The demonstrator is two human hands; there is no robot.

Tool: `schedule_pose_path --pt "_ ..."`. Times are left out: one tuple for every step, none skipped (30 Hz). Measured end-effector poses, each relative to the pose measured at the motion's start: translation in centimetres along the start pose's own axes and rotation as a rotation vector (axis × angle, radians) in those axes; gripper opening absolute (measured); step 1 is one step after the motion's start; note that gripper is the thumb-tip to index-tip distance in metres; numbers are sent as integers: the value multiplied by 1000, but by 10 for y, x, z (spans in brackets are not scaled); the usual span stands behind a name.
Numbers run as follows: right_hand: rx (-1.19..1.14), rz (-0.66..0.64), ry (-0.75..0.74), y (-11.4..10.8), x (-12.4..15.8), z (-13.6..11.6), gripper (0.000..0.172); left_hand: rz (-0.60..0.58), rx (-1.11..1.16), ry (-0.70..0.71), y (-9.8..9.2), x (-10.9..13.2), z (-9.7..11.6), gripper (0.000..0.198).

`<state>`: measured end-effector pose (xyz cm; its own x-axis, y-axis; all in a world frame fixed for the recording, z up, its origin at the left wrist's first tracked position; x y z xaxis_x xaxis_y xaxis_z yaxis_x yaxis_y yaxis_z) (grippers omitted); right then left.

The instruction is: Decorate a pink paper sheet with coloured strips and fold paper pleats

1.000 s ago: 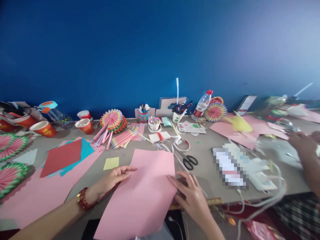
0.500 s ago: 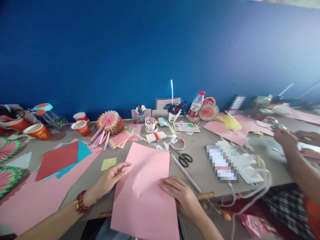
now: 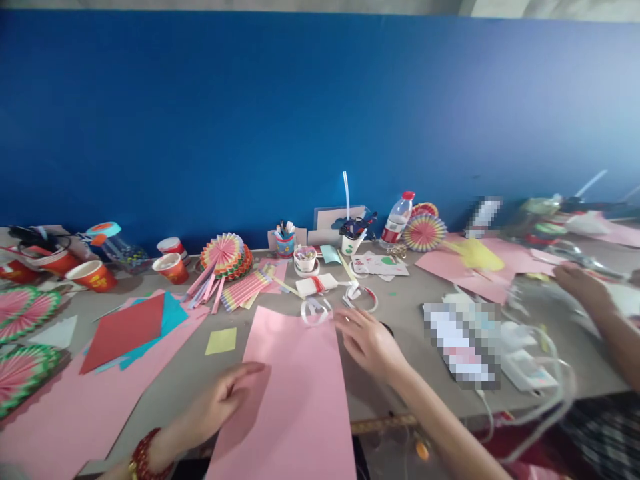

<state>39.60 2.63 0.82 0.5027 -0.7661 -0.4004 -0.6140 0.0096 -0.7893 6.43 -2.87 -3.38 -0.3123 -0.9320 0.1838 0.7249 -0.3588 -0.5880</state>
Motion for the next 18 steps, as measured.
schedule_pose_path --pt "32 -11 -16 5 -14 8 42 -15 -23 -3 4 1 -1 46" --pt "76 -13 -16 11 -29 17 42 -28 -44 1 6 2 -1 46" --pt "128 -23 -12 18 -44 25 42 -34 -68 12 8 2 -1 46" --pt "196 -21 17 24 -58 33 43 -37 -93 26 8 1 0 45" --pt "270 -46 28 30 -72 41 43 -43 -116 39 8 0 1 43" --pt "327 -85 19 36 -83 47 44 -50 -133 48 8 -1 1 42" --pt "356 -112 8 41 -94 53 42 -59 -144 52 8 -2 0 41" --pt "375 -140 -6 45 -102 59 39 -68 -150 48 8 -4 -1 40" --pt "382 -159 -17 49 -109 64 36 -77 -156 38 8 -5 -3 40" --pt "386 -167 -19 51 -114 70 32 -85 -158 25 8 -7 -6 40" --pt "395 -171 -13 52 -117 76 30 -92 -158 14 8 -8 -8 41" --pt "407 -170 -3 53 -119 81 30 -100 -156 7 8 -9 -9 40" --pt "418 -166 8 53 -120 86 31 -107 -150 5 8 -10 -10 40" --pt "429 -163 18 53 -120 90 32 -113 -141 7 7 -10 -10 39" --pt "439 -161 28 52 -119 94 32 -121 -129 15 7 -10 -10 39" --pt "446 -162 37 50 -117 97 33 -132 -117 23 7 -11 -10 38" --pt "452 -162 47 48 -114 99 33 -144 -104 31 8 -11 -9 37" --pt "458 -160 59 46 -111 102 33 -153 -90 33 8 -11 -9 37"
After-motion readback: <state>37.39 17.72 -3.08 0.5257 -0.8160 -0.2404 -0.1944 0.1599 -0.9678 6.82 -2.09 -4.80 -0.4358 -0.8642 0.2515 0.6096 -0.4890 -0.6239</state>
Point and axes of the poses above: each hand's wrist, its own x-axis away from the middle knuckle, its own y-axis out of the palm, z = x × y, the point moved 3 cm from there along -x, towards the middle knuckle, and after that the axes turned 14 degrees about -x, right-handed, at the moved point
